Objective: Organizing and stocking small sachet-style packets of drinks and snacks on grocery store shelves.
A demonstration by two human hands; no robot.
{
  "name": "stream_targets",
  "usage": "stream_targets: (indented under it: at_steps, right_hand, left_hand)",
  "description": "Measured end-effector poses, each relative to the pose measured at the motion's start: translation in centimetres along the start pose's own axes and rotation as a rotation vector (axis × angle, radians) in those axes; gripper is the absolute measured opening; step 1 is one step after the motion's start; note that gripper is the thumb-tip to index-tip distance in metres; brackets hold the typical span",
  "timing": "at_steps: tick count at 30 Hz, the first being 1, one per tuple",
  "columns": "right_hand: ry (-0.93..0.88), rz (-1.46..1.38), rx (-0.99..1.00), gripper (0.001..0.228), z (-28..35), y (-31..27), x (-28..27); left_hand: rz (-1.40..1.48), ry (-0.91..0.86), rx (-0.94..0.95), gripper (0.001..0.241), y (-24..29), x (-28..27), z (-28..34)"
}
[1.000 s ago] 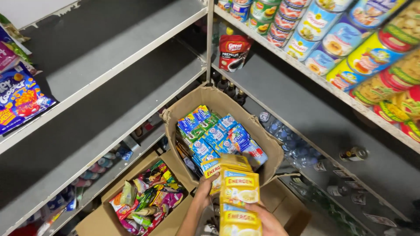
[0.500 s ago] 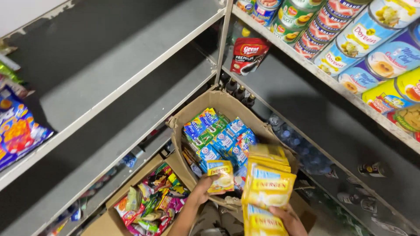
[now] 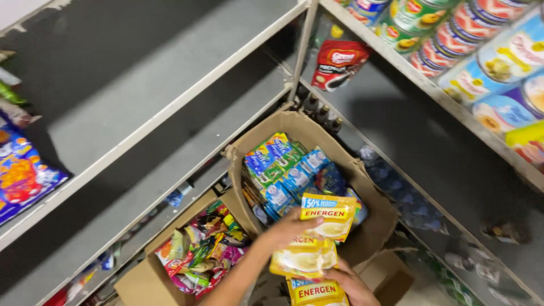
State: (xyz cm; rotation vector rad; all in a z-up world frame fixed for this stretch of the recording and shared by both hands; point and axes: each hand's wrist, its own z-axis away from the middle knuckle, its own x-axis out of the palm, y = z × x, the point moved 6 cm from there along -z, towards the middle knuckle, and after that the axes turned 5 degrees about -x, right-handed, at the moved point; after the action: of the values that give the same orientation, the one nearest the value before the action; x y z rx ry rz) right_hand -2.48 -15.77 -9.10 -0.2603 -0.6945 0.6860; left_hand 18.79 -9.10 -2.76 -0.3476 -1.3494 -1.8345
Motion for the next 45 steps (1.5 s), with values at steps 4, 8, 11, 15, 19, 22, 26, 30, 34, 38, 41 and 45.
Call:
stream_targets:
  at_steps: [4,8,11,15,19,22,26,30,34,38,41,45]
  right_hand:
    - [-0.278,-0.027,-0.099,0.076,-3.0,0.3,0.6]
    - [-0.377,-0.383,-0.081,0.078,-1.4,0.0,5.7]
    - [-0.272,-0.601,-0.056,0.087,-5.3,2.1,3.5]
    - [-0.215,0.114,-0.175,0.089,-10.3,4.6,1.5]
    - [-0.204,0.442,-0.250,0.091,-17.0,4.8,-1.0]
    - [-0.147,0.554,-0.232,0.092,-26.9,3.1,-7.6]
    - [-0.241,1.307,-1.191,0.083,-32.2,-10.5,-2.2]
    - [0.060,1.599,-0.462,0.075,-30.0,-18.4,8.6]
    - [-0.073,1.882,-0.972,0.074,-34.7,-15.4,8.5]
    - [-0.377,2.197,-0.864,0.072,-40.8,-8.3,2.3]
    - [-0.270,2.184,-0.883,0.072,-39.4,-9.0,4.1]
    - [-0.268,2.211,-0.783,0.045,-36.8,-7.8,4.1]
  left_hand:
    - [0.397,0.287,-0.018,0.042,0.6,0.6,1.1]
    - [0.456,0.462,0.058,0.033,-1.8,-0.6,2.0]
    - [0.371,0.559,0.105,0.031,-4.8,-4.6,0.8]
    - [0.482,0.685,0.119,0.032,-6.2,-7.1,1.9]
    - [0.696,0.829,0.190,0.034,-5.0,-10.5,3.9]
    - [0.777,0.905,0.268,0.036,-4.1,-12.3,6.4]
    - [0.809,0.974,0.319,0.040,-4.5,-14.7,8.5]
    - [0.862,1.041,0.267,0.042,-9.2,-15.9,8.6]
    - [0.879,1.063,0.208,0.048,-16.6,-17.1,7.0]
    - [0.846,0.990,0.152,0.051,-20.9,-17.5,4.4]
    - [0.832,0.966,0.078,0.049,-19.8,-17.6,3.5]
    - [0.855,0.907,0.086,0.045,-18.6,-17.2,2.2]
